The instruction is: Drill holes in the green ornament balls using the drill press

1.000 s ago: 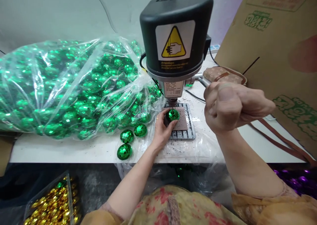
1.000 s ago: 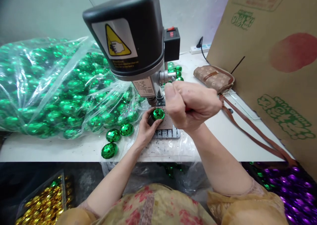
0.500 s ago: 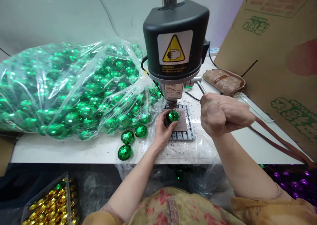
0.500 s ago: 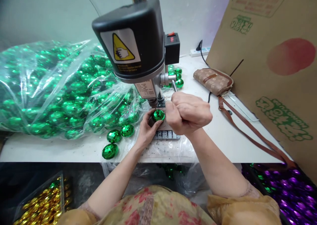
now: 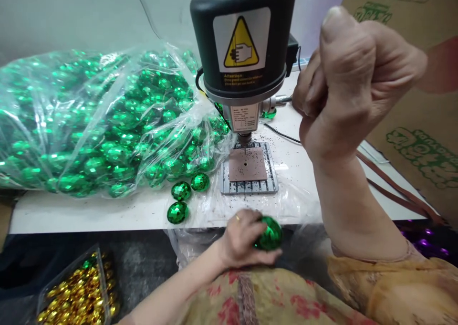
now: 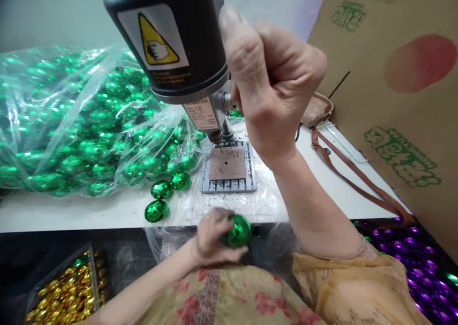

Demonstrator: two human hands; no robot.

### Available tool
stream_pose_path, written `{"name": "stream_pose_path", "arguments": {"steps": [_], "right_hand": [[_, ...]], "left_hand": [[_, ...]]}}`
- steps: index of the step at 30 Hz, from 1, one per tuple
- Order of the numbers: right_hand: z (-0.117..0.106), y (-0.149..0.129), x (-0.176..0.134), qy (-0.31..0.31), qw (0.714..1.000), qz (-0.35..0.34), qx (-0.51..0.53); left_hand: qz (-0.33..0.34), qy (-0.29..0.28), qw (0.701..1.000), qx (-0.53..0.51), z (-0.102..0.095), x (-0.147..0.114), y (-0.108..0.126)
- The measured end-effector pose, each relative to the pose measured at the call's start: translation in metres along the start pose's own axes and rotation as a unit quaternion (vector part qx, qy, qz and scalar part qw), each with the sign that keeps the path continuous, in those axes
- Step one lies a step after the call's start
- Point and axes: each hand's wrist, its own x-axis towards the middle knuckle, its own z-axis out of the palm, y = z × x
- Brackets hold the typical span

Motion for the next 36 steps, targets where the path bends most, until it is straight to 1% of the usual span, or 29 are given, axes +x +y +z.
{"name": "stream_pose_path", "arguments": {"steps": [1, 2, 3, 4, 5, 6, 7, 8, 9, 10, 11, 12, 13, 14, 15, 16, 17, 18, 19, 21, 22, 23, 24, 26, 28, 30, 33, 36], "right_hand": [[0.000, 0.000, -0.001, -0.001, 1.000, 0.006, 0.000], [0.000, 0.000, -0.001, 0.000, 1.000, 0.007, 0.000], [0.000, 0.001, -0.001, 0.004, 1.000, 0.001, 0.003], [0.000, 0.002, -0.002, 0.014, 1.000, -0.010, 0.009], [0.000, 0.002, -0.002, 0.018, 1.000, -0.020, 0.012], [-0.001, 0.003, -0.002, 0.016, 1.000, -0.020, 0.008], [-0.001, 0.004, -0.003, 0.015, 1.000, -0.017, -0.002], [-0.002, 0.004, -0.003, 0.011, 1.000, -0.009, -0.013], [-0.003, 0.004, -0.003, 0.006, 1.000, -0.004, -0.021], [-0.004, 0.004, -0.003, 0.000, 1.000, -0.004, -0.027], [-0.005, 0.004, -0.004, -0.002, 1.000, -0.013, -0.028], [-0.006, 0.004, -0.004, -0.001, 0.999, -0.021, -0.027], [-0.006, 0.005, -0.003, -0.001, 0.999, -0.029, -0.025], [-0.006, 0.005, -0.003, -0.002, 0.999, -0.029, -0.025], [-0.006, 0.006, -0.003, 0.002, 0.999, -0.029, -0.024], [-0.006, 0.007, -0.002, 0.005, 0.999, -0.033, -0.018], [-0.006, 0.008, -0.002, 0.007, 0.999, -0.036, -0.010], [-0.005, 0.009, -0.001, 0.008, 0.999, -0.042, 0.001], [-0.005, 0.009, -0.001, 0.008, 0.999, -0.047, 0.013], [-0.007, 0.008, -0.001, -0.007, 0.999, -0.043, 0.018], [-0.008, 0.007, -0.002, -0.020, 0.999, -0.033, 0.011], [-0.009, 0.006, -0.002, -0.031, 0.999, -0.027, 0.002], [-0.010, 0.004, -0.002, -0.041, 0.999, -0.021, -0.010], [-0.013, 0.003, -0.003, -0.050, 0.998, -0.008, -0.028], [-0.014, 0.003, -0.003, -0.048, 0.998, -0.003, -0.031], [-0.014, 0.003, -0.002, -0.050, 0.998, -0.004, -0.023], [-0.013, 0.003, -0.002, -0.061, 0.998, -0.011, -0.011], [-0.013, 0.002, -0.003, -0.066, 0.997, -0.011, -0.025]], "left_hand": [[0.053, -0.055, 0.997, 0.011, -0.001, -0.012, 0.006], [0.089, -0.114, 0.989, 0.033, -0.002, -0.022, 0.011], [0.110, -0.166, 0.978, 0.059, -0.004, -0.030, 0.013], [0.117, -0.202, 0.969, 0.079, -0.006, -0.036, 0.014], [0.118, -0.221, 0.964, 0.089, -0.010, -0.040, 0.013], [0.115, -0.218, 0.965, 0.092, -0.015, -0.041, 0.011], [0.111, -0.194, 0.970, 0.096, -0.021, -0.040, 0.008], [0.099, -0.150, 0.978, 0.110, -0.028, -0.038, 0.003], [0.069, -0.101, 0.982, 0.143, -0.036, -0.033, -0.003], [0.018, -0.059, 0.979, 0.193, -0.045, -0.028, -0.010], [-0.048, -0.029, 0.966, 0.252, -0.053, -0.021, -0.018], [-0.123, -0.017, 0.944, 0.307, -0.062, -0.015, -0.027], [-0.187, -0.026, 0.919, 0.346, -0.069, -0.009, -0.035], [-0.236, -0.046, 0.898, 0.369, -0.075, -0.004, -0.044], [-0.266, -0.072, 0.884, 0.377, -0.080, 0.000, -0.051], [-0.280, -0.092, 0.880, 0.372, -0.083, 0.003, -0.056], [-0.284, -0.100, 0.884, 0.358, -0.084, 0.006, -0.059], [-0.284, -0.093, 0.894, 0.333, -0.084, 0.008, -0.059], [-0.285, -0.072, 0.908, 0.297, -0.082, 0.011, -0.058], [-0.312, -0.009, 0.932, 0.184, -0.073, 0.019, -0.054], [-0.339, 0.024, 0.934, 0.112, -0.066, 0.025, -0.053], [-0.372, 0.053, 0.926, 0.039, -0.058, 0.031, -0.052], [-0.406, 0.074, 0.911, -0.027, -0.050, 0.038, -0.054], [-0.452, 0.104, 0.878, -0.117, -0.034, 0.050, -0.061], [-0.463, 0.122, 0.865, -0.149, -0.021, 0.059, -0.073], [-0.457, 0.128, 0.867, -0.151, -0.011, 0.062, -0.084], [-0.439, 0.122, 0.881, -0.129, -0.005, 0.061, -0.094], [-0.405, 0.098, 0.905, -0.085, -0.002, 0.060, -0.096]]}}
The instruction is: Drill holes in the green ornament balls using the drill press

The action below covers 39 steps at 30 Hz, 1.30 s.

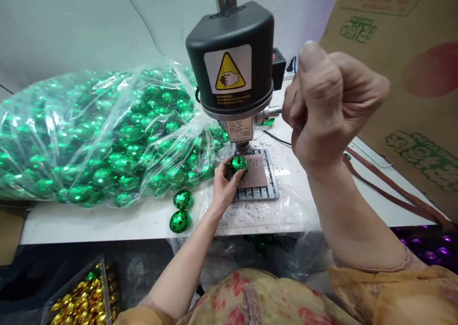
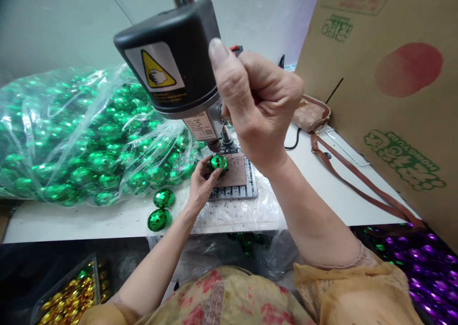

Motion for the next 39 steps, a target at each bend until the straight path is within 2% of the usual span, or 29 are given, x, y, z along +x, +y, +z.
{"name": "stream_pose_path", "arguments": {"steps": [3, 6, 9, 15, 21, 28, 32, 39], "right_hand": [[0.001, -0.001, 0.000, 0.001, 0.999, 0.014, -0.029], [0.002, -0.002, 0.002, 0.001, 1.000, 0.008, -0.029], [0.004, -0.001, 0.007, 0.003, 1.000, 0.010, -0.019], [0.007, 0.005, 0.017, -0.008, 1.000, 0.007, 0.001], [0.004, 0.002, 0.014, -0.019, 1.000, 0.016, 0.002], [-0.009, -0.012, -0.017, 0.002, 0.997, 0.063, -0.043], [-0.011, -0.011, -0.026, 0.016, 0.998, 0.033, -0.047], [-0.018, 0.000, -0.035, 0.000, 0.997, -0.043, -0.068]], "left_hand": [[0.047, -0.004, 0.997, 0.063, 0.001, -0.001, 0.002], [0.083, -0.009, 0.994, 0.076, 0.003, -0.002, 0.003], [0.101, -0.008, 0.993, 0.057, 0.004, -0.002, 0.005], [0.123, -0.023, 0.988, 0.087, 0.012, -0.001, 0.010], [0.086, -0.036, 0.995, 0.044, 0.019, -0.003, 0.006], [0.057, -0.031, 0.998, 0.020, 0.018, -0.005, 0.012], [0.057, -0.036, 0.998, 0.005, 0.019, -0.006, 0.011], [0.056, -0.030, 0.998, 0.002, 0.019, -0.007, 0.009]]}}
